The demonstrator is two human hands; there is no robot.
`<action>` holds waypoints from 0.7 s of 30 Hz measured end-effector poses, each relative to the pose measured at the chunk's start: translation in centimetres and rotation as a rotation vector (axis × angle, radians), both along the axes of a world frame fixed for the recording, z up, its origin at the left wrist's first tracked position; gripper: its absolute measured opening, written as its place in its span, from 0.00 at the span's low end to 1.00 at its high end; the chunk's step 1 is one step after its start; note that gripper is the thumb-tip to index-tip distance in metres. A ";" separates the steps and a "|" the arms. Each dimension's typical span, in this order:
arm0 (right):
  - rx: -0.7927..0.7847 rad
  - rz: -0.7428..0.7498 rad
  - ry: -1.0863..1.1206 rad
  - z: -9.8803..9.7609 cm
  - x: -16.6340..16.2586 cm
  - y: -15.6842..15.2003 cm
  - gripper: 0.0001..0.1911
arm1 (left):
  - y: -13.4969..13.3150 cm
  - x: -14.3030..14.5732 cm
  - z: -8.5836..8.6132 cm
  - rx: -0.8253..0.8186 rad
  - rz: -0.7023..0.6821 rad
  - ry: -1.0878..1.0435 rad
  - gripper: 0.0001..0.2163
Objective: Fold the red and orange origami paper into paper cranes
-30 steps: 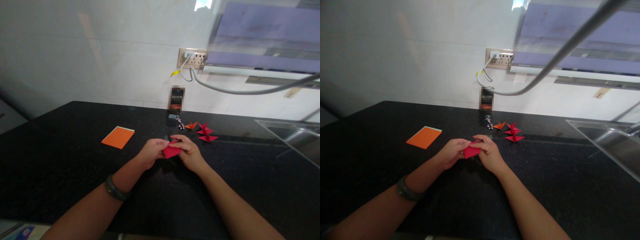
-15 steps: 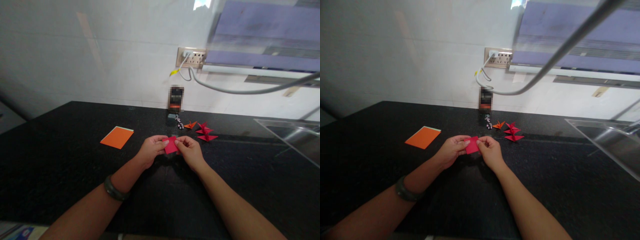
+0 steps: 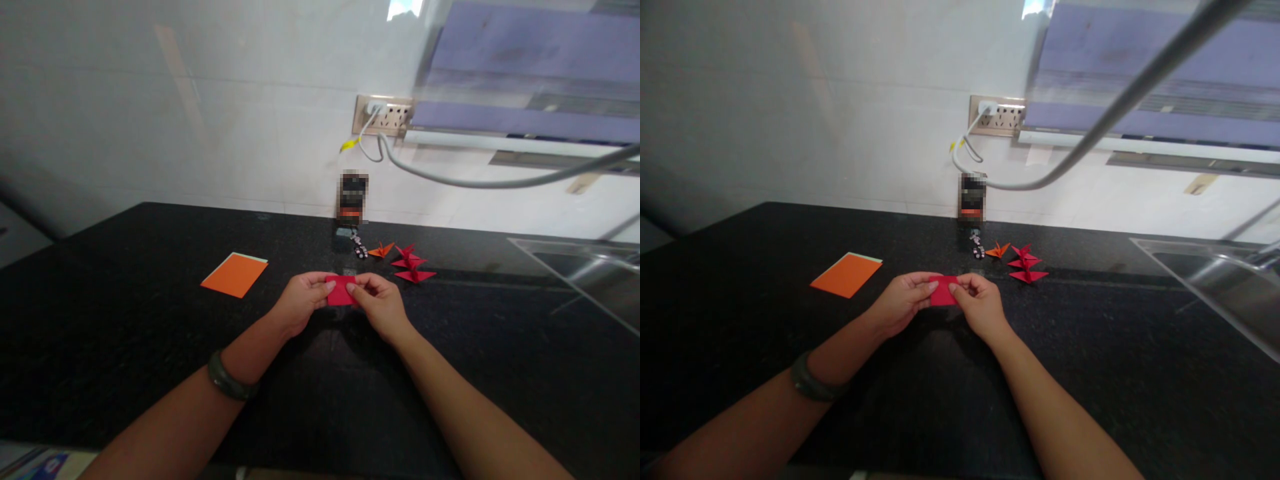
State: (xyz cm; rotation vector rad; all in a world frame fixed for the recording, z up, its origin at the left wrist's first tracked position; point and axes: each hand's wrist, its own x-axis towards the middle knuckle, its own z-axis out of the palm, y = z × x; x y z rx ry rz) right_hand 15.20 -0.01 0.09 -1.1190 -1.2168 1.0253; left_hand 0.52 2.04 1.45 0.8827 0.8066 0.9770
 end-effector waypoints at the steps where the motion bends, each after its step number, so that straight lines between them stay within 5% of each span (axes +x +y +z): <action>1: 0.005 0.002 0.008 -0.1 0.0 0.0 0.07 | 0.0 0.0 -0.1 0.000 -0.006 0.002 0.09; 9: 0.087 -0.045 -0.114 -0.6 0.3 0.2 0.07 | 0.1 0.0 -0.1 0.048 0.027 0.074 0.07; 21: 0.500 0.077 -0.451 0.7 0.9 -0.2 0.15 | 0.2 -0.5 0.1 0.026 -0.050 0.080 0.06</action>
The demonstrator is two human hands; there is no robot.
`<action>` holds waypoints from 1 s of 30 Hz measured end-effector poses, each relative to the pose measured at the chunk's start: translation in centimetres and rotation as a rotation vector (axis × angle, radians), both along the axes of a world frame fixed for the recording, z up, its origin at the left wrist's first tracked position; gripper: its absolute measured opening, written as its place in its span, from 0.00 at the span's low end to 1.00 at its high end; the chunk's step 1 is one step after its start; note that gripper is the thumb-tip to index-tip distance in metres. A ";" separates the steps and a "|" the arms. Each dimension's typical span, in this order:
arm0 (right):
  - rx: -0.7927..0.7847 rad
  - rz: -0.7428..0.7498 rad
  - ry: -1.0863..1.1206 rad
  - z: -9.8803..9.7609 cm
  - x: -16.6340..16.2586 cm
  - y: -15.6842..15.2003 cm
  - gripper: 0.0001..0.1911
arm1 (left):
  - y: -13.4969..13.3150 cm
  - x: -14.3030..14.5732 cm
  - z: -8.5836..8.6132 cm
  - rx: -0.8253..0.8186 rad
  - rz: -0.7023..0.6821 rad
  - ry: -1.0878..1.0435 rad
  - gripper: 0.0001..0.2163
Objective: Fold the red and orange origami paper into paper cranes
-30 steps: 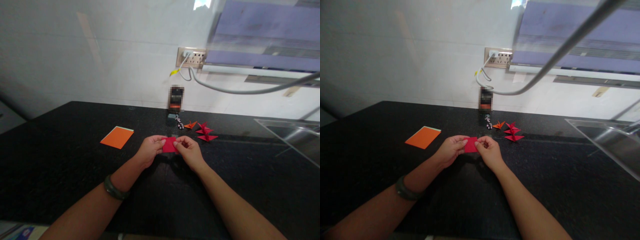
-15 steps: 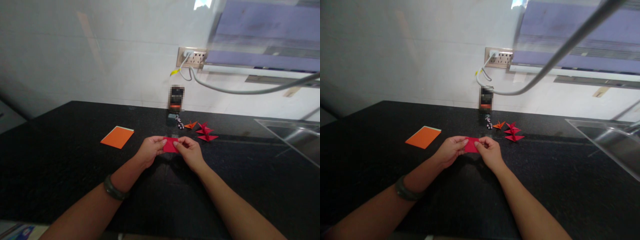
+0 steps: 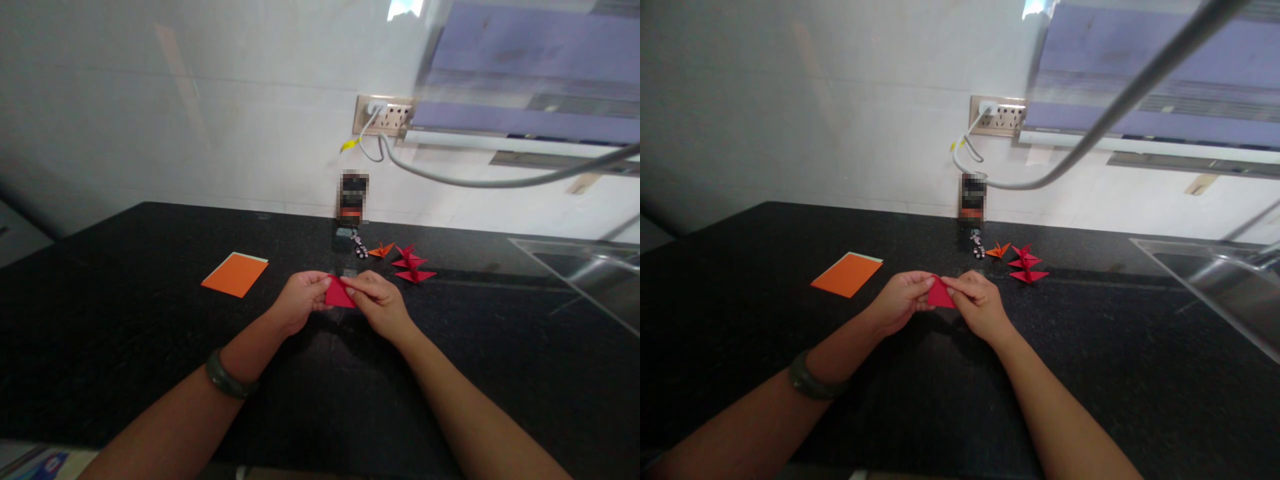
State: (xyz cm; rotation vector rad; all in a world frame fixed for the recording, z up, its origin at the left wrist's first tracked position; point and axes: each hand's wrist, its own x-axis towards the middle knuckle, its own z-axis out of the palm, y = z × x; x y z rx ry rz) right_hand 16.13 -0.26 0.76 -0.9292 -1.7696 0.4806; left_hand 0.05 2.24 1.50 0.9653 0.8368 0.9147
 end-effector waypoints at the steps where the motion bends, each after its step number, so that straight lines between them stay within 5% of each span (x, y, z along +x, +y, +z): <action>1: 0.023 0.012 -0.038 0.1 0.1 0.0 0.15 | 0.0 0.0 0.1 -0.004 -0.005 -0.003 0.05; 12: 0.107 0.110 -0.253 0.1 0.8 0.1 0.15 | -0.1 0.1 0.4 -0.013 -0.023 0.013 0.05; 30: 0.075 0.126 -0.198 0.5 0.4 -0.3 0.16 | -0.2 0.1 0.4 -0.016 0.000 0.041 0.05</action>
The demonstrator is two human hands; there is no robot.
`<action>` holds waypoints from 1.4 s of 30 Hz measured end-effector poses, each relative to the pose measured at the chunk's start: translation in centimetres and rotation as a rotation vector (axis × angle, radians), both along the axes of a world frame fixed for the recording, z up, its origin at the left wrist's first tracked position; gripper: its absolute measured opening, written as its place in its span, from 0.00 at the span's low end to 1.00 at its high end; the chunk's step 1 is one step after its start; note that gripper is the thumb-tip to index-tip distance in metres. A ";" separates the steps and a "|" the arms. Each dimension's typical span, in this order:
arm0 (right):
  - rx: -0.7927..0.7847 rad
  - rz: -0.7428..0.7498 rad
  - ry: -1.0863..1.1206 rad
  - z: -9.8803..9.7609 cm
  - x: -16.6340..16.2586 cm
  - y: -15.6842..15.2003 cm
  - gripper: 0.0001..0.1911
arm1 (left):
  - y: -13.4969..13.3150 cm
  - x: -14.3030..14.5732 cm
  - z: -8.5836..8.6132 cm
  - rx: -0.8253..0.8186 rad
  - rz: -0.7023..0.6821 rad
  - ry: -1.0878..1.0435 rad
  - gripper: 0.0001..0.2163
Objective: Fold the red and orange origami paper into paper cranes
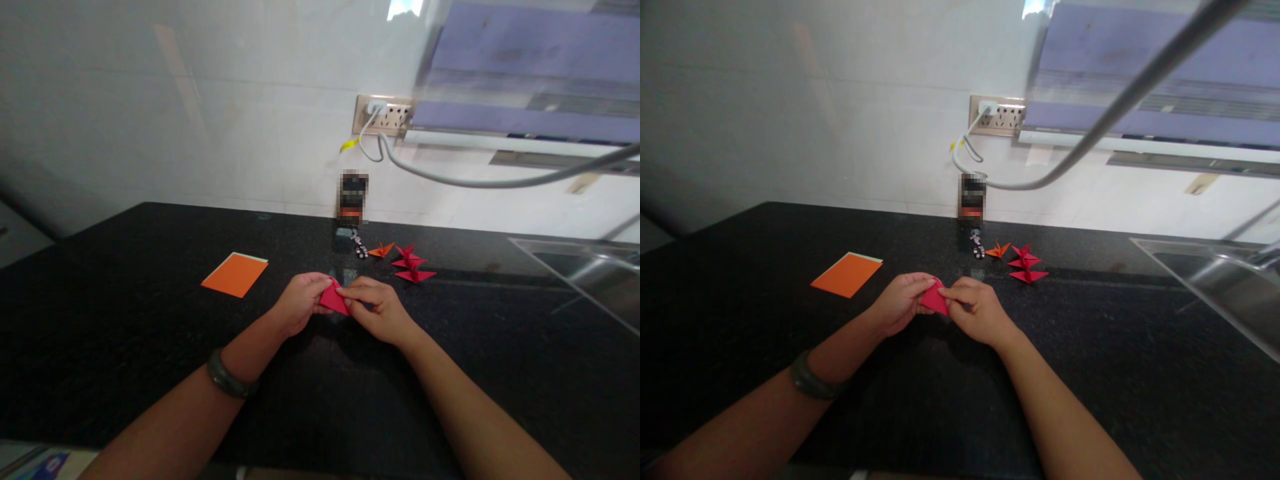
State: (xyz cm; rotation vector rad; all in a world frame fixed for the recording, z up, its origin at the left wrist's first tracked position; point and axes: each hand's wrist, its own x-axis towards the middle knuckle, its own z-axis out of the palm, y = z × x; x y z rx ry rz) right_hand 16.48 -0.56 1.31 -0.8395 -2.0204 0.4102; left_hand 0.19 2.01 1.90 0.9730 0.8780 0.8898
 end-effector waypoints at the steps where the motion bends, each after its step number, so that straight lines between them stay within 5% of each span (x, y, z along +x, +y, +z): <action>1: -0.004 -0.006 0.002 0.0 0.0 0.0 0.16 | 0.0 0.0 0.0 0.008 -0.006 -0.002 0.05; 42: 0.008 -0.060 0.037 -0.2 -0.3 0.0 0.14 | 0.1 0.2 -0.4 0.075 0.061 0.029 0.05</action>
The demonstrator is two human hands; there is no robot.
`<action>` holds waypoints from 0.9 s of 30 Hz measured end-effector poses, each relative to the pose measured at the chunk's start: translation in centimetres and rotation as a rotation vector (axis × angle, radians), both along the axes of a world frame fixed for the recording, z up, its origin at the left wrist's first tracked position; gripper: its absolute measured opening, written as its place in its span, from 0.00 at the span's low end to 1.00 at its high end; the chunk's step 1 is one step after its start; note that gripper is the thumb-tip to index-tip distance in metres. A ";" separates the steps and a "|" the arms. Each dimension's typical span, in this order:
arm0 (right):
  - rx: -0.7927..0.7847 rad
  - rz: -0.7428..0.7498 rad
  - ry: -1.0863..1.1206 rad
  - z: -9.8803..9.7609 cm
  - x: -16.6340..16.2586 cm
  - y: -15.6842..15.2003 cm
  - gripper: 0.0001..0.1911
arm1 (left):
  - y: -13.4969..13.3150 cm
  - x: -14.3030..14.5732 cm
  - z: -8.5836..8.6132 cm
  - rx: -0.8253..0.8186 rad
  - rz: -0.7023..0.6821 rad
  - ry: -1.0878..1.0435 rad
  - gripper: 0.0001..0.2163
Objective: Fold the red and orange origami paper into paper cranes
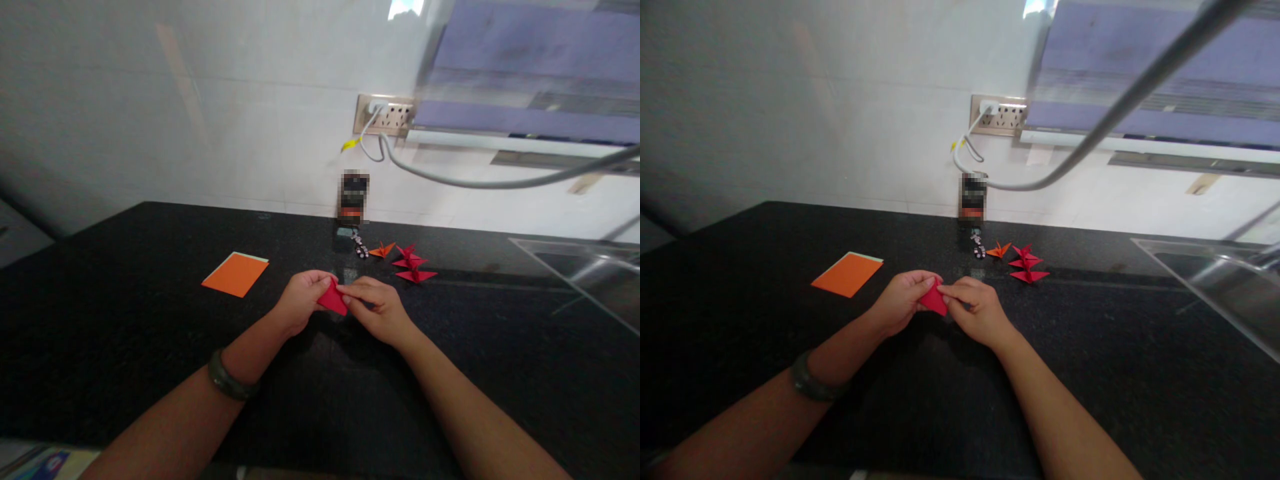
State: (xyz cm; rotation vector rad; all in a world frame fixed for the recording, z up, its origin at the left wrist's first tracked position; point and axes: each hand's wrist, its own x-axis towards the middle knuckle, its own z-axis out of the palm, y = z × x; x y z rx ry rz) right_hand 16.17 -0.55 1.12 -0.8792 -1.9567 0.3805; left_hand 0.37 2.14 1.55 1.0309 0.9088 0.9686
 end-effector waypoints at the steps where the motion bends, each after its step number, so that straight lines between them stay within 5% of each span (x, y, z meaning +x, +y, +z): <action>1: 0.003 0.007 -0.002 0.0 0.0 0.0 0.14 | 0.0 0.0 0.0 -0.003 -0.002 -0.001 0.05; 27: 0.002 0.053 -0.203 -0.3 0.5 0.1 0.15 | -0.1 0.0 0.1 -0.054 -0.011 -0.056 0.07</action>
